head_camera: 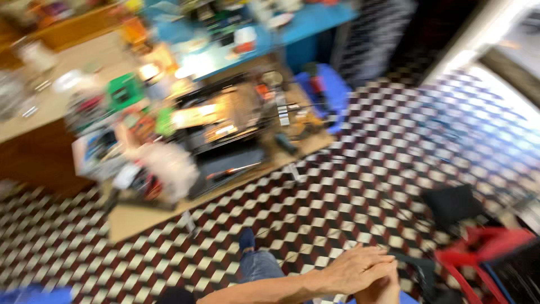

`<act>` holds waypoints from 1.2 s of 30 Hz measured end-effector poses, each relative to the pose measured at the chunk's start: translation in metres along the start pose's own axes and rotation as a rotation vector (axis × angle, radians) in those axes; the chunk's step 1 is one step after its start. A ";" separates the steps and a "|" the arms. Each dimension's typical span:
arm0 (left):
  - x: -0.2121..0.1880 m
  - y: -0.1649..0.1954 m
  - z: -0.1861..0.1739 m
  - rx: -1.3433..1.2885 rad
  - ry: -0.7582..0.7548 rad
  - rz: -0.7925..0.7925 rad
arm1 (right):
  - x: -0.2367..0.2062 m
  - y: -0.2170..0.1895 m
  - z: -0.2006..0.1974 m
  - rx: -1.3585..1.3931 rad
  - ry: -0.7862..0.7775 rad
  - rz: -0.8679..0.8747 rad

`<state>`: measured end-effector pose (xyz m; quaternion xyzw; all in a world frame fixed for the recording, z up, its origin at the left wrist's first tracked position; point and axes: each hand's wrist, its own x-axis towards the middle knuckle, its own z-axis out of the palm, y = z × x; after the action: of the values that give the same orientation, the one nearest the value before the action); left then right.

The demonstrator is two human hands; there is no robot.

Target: The person works at a cluttered bench, handling a disassembled electronic device and a separate circuit board. They move a power cord to the wall, retrieve a small component from a plastic bag, and use a multimeter to test the circuit board by connecting probes to its terminals.

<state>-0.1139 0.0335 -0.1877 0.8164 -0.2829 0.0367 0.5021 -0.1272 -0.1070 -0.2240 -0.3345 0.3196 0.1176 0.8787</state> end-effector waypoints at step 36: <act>-0.061 -0.380 -0.505 0.529 0.875 -0.804 | 0.302 0.181 0.483 -1.418 -0.510 0.030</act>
<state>0.1377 0.6116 -0.2633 0.8643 0.2941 0.2433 0.3277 0.2616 0.3466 -0.2345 -0.7779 -0.0417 0.3809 0.4980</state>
